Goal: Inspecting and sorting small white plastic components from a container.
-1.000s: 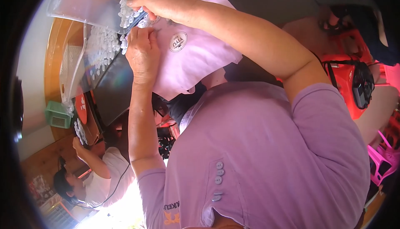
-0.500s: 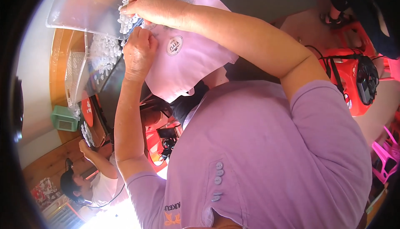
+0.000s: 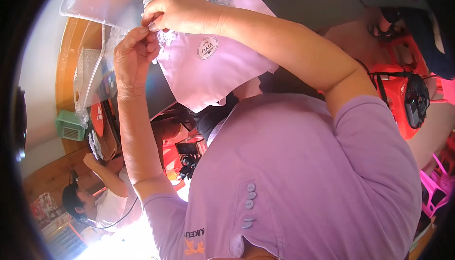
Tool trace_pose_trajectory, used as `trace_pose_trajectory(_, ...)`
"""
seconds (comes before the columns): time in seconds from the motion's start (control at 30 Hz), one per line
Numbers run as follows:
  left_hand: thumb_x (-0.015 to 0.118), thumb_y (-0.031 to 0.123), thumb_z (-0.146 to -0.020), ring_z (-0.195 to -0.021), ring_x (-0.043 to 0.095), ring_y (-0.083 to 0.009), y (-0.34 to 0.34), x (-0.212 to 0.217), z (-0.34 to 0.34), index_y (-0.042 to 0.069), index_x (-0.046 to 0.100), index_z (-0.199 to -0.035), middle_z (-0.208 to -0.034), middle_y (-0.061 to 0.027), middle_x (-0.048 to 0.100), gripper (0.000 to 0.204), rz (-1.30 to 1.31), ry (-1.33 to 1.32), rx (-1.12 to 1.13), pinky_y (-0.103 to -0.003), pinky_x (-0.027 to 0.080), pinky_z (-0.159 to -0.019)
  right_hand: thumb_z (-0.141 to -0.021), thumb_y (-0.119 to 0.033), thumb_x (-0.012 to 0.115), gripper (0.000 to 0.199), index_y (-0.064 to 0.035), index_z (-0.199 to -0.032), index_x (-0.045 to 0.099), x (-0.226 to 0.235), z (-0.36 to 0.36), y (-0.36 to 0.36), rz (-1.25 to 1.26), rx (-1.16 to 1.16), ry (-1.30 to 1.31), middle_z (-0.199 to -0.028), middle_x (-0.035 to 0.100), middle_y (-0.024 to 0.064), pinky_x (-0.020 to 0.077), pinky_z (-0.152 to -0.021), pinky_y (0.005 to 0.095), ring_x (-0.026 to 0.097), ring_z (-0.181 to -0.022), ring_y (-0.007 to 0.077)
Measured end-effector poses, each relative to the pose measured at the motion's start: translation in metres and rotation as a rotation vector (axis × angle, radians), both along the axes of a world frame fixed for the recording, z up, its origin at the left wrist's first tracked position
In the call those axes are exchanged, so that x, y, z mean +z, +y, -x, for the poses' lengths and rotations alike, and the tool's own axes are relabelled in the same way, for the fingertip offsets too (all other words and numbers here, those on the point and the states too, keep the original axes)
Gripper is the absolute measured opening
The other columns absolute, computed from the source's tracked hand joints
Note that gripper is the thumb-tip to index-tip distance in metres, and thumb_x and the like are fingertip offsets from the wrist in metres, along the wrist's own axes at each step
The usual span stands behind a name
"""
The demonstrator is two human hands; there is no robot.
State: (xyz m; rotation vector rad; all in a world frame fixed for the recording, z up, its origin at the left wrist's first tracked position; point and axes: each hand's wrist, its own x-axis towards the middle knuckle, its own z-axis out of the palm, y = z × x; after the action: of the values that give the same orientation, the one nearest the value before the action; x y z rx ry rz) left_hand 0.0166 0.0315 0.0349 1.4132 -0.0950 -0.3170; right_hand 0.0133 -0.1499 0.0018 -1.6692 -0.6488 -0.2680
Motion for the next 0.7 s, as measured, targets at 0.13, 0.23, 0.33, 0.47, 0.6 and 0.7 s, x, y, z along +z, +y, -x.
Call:
trace_pose_trajectory(0.13, 0.061, 0.007, -0.084, -0.056, 0.051, -0.0170, 0.006, -0.006, 0.002, -0.006, 0.062, -0.082, -0.072, -0.0119, 0.060, 0.013, 0.086, 0.029, -0.036, -0.027, 0.036, -0.046, -0.081, -0.005, 0.067, 0.011, 0.0014, -0.089, 0.069, 0.003, 0.002, -0.002, -0.123, 0.084, 0.148, -0.072, 0.066, 0.0059, 0.0506, -0.061, 0.0262, 0.060, -0.063, 0.0112)
trace_pose_trajectory(0.23, 0.064, 0.008, -0.083, -0.057, 0.052, -0.0150, -0.001, -0.007, 0.009, -0.005, 0.064, -0.082, -0.073, -0.0096, 0.060, 0.013, 0.080, 0.068, -0.040, -0.026, 0.036, -0.046, -0.082, -0.006, 0.067, 0.008, 0.0016, -0.084, 0.068, -0.003, -0.001, -0.004, -0.140, 0.084, 0.115, -0.070, 0.064, 0.0052, 0.0503, -0.059, 0.0262, 0.060, -0.061, 0.0106)
trace_pose_trajectory(0.33, 0.072, 0.013, -0.082, -0.061, 0.056, -0.0114, 0.002, -0.030, 0.016, -0.001, 0.069, -0.084, -0.076, -0.0032, 0.062, 0.015, -0.638, -0.325, 0.207, -0.026, 0.044, -0.054, -0.082, -0.007, 0.067, 0.009, 0.0011, -0.082, 0.066, -0.002, 0.001, -0.001, -0.143, 0.003, 0.136, -0.069, 0.063, 0.0048, 0.0493, -0.055, 0.0267, 0.058, -0.058, 0.0102)
trace_pose_trajectory(0.47, 0.073, 0.018, -0.079, -0.070, 0.063, -0.0215, 0.009, -0.065, 0.006, 0.002, 0.068, -0.087, -0.083, -0.0088, 0.063, 0.019, -1.021, -0.744, 0.190, -0.033, 0.049, -0.059, -0.082, -0.004, 0.066, 0.007, 0.0003, -0.078, 0.063, -0.003, -0.002, 0.005, -0.228, -0.049, 0.210, -0.066, 0.061, 0.0036, 0.0428, -0.050, 0.0261, 0.055, -0.056, 0.0094)
trace_pose_trajectory(0.6, 0.071, 0.017, -0.078, -0.074, 0.063, -0.0292, 0.005, -0.070, 0.001, 0.004, 0.061, -0.078, -0.084, -0.0096, 0.060, 0.017, -1.294, -1.043, 0.153, -0.038, 0.051, -0.061, -0.082, -0.001, 0.064, 0.007, 0.0000, -0.076, 0.061, -0.003, -0.001, 0.004, -0.301, -0.010, 0.226, -0.063, 0.058, 0.0033, 0.0394, -0.048, 0.0256, 0.052, -0.054, 0.0088)
trace_pose_trajectory(0.7, 0.069, 0.016, -0.078, -0.074, 0.062, -0.0305, 0.001, -0.074, 0.002, 0.005, 0.057, -0.075, -0.083, -0.0103, 0.060, 0.016, -1.425, -1.195, 0.177, -0.038, 0.051, -0.060, -0.085, -0.004, 0.064, 0.011, -0.0002, -0.075, 0.061, -0.002, -0.001, 0.001, -0.247, 0.002, 0.292, -0.060, 0.056, 0.0025, 0.0403, -0.047, 0.0260, 0.053, -0.052, 0.0101)
